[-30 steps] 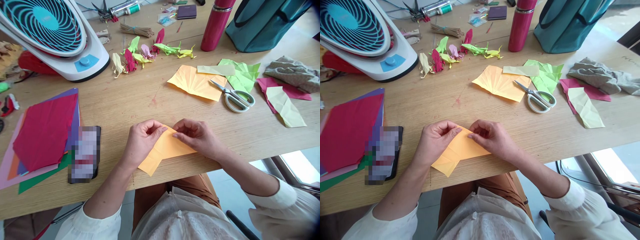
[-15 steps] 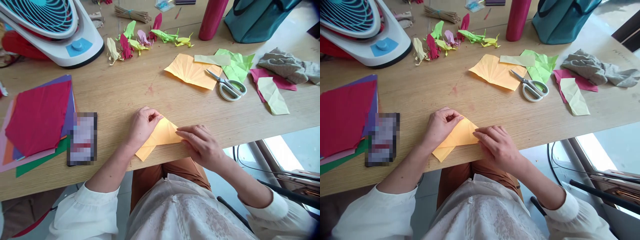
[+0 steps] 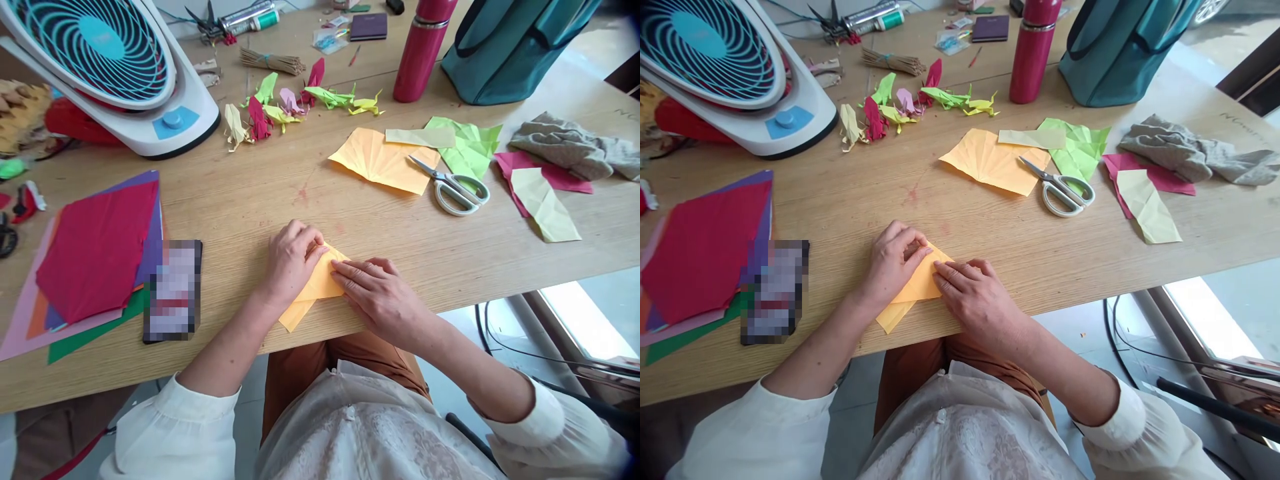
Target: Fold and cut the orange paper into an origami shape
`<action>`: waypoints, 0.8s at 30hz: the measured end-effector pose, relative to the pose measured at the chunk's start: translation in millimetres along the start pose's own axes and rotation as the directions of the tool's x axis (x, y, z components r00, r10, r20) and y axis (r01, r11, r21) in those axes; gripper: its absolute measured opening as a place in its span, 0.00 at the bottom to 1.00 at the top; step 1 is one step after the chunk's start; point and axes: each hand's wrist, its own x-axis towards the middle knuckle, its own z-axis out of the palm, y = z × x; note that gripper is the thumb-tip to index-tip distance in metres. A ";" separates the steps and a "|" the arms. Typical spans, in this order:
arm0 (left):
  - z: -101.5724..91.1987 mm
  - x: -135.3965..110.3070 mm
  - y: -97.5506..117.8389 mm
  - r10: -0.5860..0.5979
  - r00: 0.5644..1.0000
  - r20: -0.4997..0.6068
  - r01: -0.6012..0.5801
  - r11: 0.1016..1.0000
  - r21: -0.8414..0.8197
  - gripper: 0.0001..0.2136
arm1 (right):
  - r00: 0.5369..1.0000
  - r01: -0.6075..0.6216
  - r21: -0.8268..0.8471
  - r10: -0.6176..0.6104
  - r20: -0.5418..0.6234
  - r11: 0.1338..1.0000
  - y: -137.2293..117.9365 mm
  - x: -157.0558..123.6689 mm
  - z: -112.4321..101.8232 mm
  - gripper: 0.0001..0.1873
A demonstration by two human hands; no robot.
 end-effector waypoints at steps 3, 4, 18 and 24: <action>-4.0 -3.5 5.0 0.140 0.989 0.054 -0.147 0.978 0.146 0.08 | 1.000 -0.006 0.006 0.006 0.016 1.000 -1.3 0.7 0.4 0.19; -5.4 -5.6 6.7 0.178 0.980 0.088 -0.190 0.968 0.162 0.09 | 1.000 -0.007 0.011 0.007 0.021 1.000 -1.1 1.3 -0.1 0.20; -34.2 14.2 -7.3 0.270 0.860 0.434 -0.224 0.962 -0.154 0.17 | 0.977 0.165 0.216 -0.189 0.095 0.962 30.4 18.5 -21.5 0.21; -45.3 39.8 -12.0 0.269 0.791 0.550 -0.123 0.950 -0.287 0.15 | 0.853 0.406 0.314 -0.479 0.207 0.859 55.7 45.2 -9.7 0.29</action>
